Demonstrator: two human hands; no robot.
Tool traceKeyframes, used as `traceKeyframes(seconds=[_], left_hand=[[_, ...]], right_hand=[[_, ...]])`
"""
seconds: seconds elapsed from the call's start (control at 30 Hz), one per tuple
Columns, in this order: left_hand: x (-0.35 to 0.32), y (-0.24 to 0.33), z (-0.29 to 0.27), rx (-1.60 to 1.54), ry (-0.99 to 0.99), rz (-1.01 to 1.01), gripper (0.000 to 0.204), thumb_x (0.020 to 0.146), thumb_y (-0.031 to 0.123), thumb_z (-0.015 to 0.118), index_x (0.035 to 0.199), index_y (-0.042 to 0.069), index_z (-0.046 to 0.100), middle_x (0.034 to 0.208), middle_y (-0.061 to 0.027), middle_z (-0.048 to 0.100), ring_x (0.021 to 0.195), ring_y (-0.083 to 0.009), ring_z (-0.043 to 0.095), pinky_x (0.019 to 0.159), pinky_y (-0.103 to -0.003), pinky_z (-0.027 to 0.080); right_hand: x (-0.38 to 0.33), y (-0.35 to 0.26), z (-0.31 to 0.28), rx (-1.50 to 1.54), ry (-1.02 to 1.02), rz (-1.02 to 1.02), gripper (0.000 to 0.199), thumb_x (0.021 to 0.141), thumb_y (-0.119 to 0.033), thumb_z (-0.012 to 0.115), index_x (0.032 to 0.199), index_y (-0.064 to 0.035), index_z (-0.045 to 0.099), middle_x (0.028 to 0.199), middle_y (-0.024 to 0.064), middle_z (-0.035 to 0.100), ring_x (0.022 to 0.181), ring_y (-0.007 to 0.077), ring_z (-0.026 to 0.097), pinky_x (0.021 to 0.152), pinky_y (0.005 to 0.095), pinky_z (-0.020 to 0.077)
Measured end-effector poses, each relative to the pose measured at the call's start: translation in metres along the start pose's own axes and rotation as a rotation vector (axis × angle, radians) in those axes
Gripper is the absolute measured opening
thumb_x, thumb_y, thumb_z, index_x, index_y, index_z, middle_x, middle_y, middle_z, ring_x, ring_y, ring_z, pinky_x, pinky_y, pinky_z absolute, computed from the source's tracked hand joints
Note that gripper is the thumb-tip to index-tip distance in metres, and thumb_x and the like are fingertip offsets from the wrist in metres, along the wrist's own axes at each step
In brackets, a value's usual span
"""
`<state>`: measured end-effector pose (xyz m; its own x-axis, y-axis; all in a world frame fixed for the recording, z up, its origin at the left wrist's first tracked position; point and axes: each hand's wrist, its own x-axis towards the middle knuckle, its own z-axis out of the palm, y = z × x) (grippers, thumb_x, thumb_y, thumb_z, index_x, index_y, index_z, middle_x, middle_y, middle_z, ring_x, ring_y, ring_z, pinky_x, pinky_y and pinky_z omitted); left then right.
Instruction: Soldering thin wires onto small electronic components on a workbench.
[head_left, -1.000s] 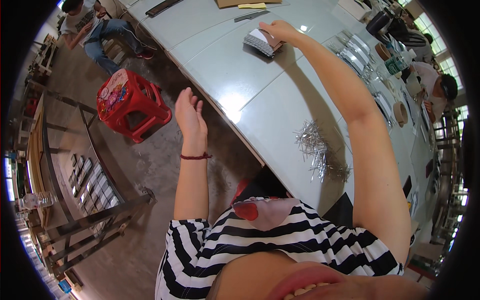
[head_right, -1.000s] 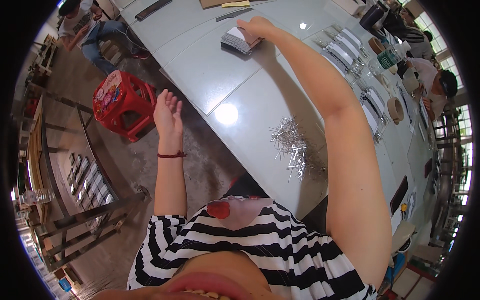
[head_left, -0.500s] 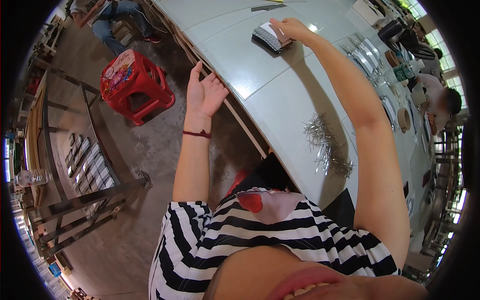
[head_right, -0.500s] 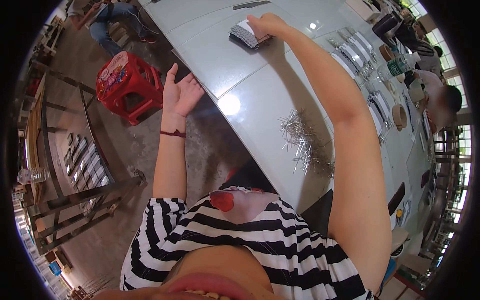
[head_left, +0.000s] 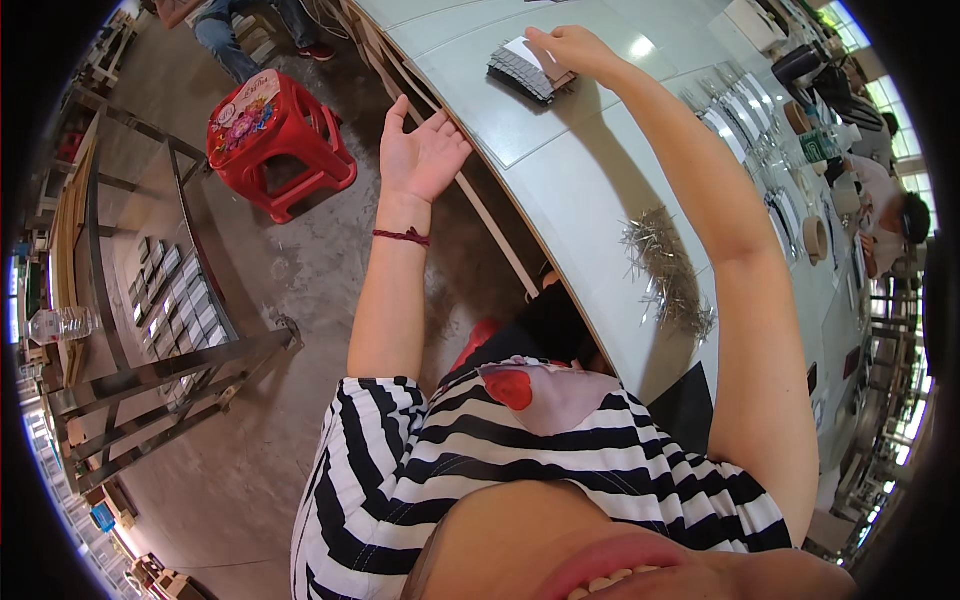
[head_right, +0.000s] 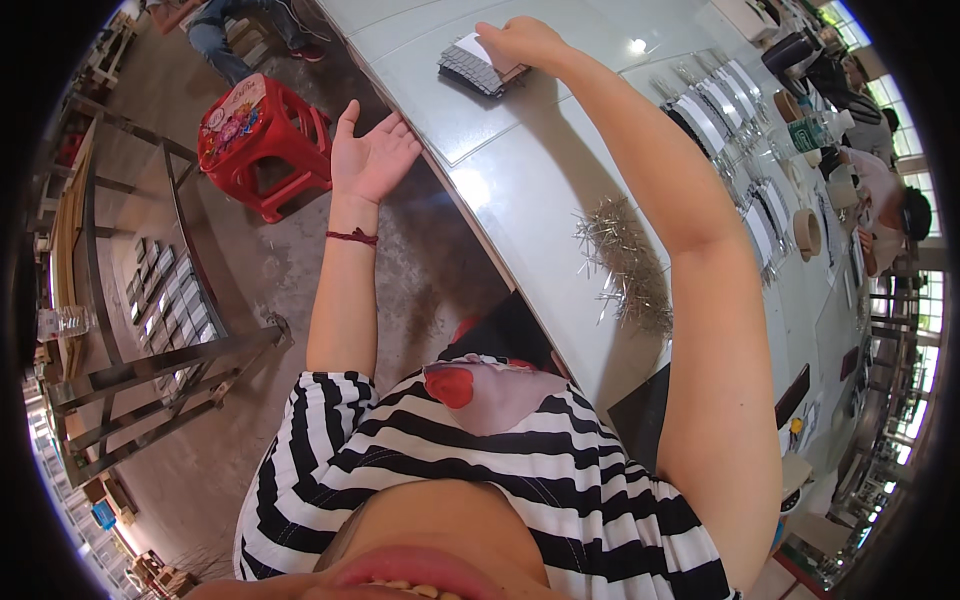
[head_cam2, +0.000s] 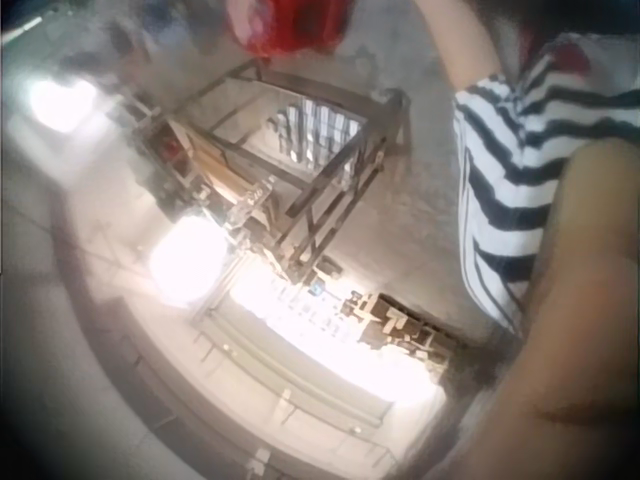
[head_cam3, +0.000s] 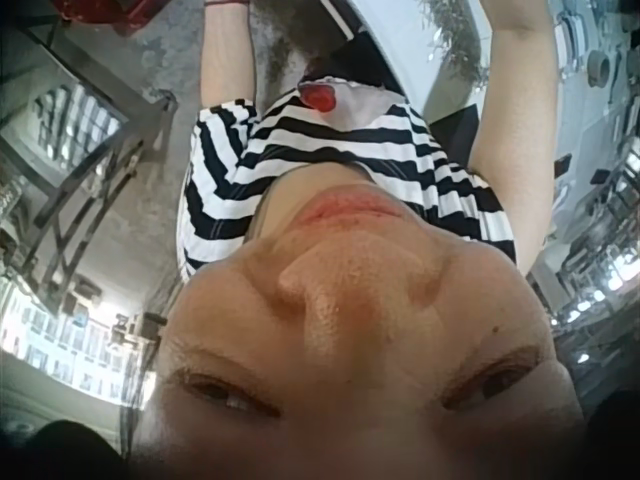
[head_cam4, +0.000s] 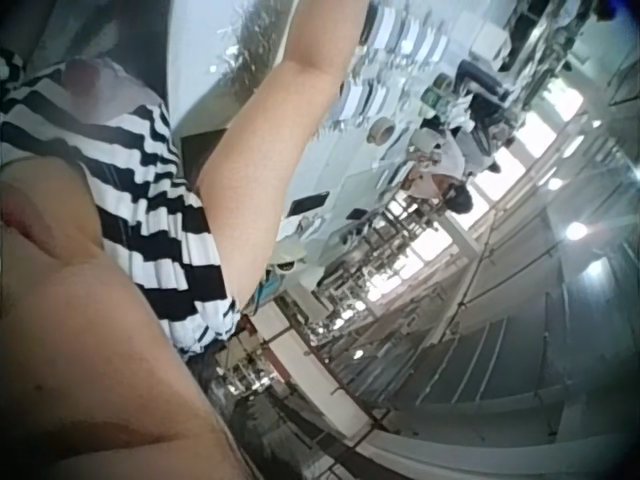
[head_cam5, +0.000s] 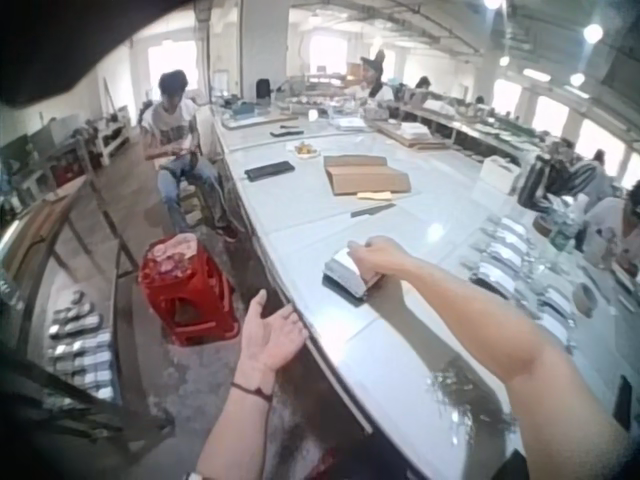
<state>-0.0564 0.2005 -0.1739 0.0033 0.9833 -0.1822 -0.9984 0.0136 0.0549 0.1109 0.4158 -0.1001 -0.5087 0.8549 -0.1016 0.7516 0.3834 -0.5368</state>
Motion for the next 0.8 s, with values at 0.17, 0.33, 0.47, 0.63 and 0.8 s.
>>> traceKeyframes(seconds=[0.17, 0.33, 0.47, 0.63, 0.8], left_hand=[[-0.001, -0.002, 0.001, -0.008, -0.016, 0.016, 0.075, 0.098, 0.046, 0.050, 0.141, -0.014, 0.033, 0.145, -0.0265, 0.043, 0.138, -0.0375, 0.040, 0.120, -0.046, 0.028], [-0.002, -0.007, 0.005, 0.035, 0.025, 0.042, 0.075, 0.098, 0.045, 0.051, 0.141, -0.014, 0.034, 0.145, -0.0268, 0.044, 0.137, -0.0381, 0.041, 0.120, -0.047, 0.027], [-0.002, -0.008, 0.006, 0.051, 0.038, 0.050, 0.074, 0.098, 0.045, 0.051, 0.140, -0.014, 0.034, 0.145, -0.0269, 0.044, 0.137, -0.0382, 0.042, 0.119, -0.047, 0.028], [-0.004, -0.010, 0.008, 0.044, 0.032, 0.057, 0.071, 0.097, 0.044, 0.052, 0.137, -0.012, 0.038, 0.141, -0.0238, 0.047, 0.133, -0.0359, 0.044, 0.117, -0.046, 0.031], [-0.006, -0.017, 0.015, 0.073, 0.069, 0.102, 0.067, 0.097, 0.043, 0.053, 0.135, -0.011, 0.041, 0.140, -0.0207, 0.048, 0.131, -0.0333, 0.044, 0.116, -0.045, 0.034]], right_hand=[[-0.004, -0.010, 0.010, 0.001, -0.020, -0.021, 0.076, 0.085, -0.067, 0.054, 0.106, 0.0041, 0.073, 0.100, 0.0172, 0.074, 0.093, 0.0284, 0.070, 0.081, 0.0377, 0.0524], [-0.011, -0.020, 0.017, -0.009, -0.021, -0.042, 0.076, 0.085, -0.067, 0.054, 0.102, 0.0035, 0.074, 0.096, 0.0177, 0.074, 0.089, 0.0291, 0.071, 0.079, 0.0384, 0.0531], [-0.018, -0.028, 0.023, -0.020, -0.035, -0.044, 0.076, 0.085, -0.068, 0.053, 0.100, 0.0031, 0.074, 0.096, 0.0179, 0.074, 0.089, 0.0294, 0.071, 0.079, 0.0384, 0.0532], [-0.022, -0.036, 0.031, -0.028, -0.033, -0.063, 0.076, 0.085, -0.068, 0.053, 0.099, 0.0026, 0.075, 0.096, 0.0185, 0.074, 0.089, 0.0301, 0.071, 0.079, 0.0389, 0.0532], [-0.025, -0.038, 0.035, -0.047, -0.032, -0.123, 0.075, 0.085, -0.068, 0.052, 0.097, 0.0022, 0.076, 0.095, 0.0197, 0.074, 0.090, 0.0309, 0.071, 0.079, 0.0394, 0.0533]])
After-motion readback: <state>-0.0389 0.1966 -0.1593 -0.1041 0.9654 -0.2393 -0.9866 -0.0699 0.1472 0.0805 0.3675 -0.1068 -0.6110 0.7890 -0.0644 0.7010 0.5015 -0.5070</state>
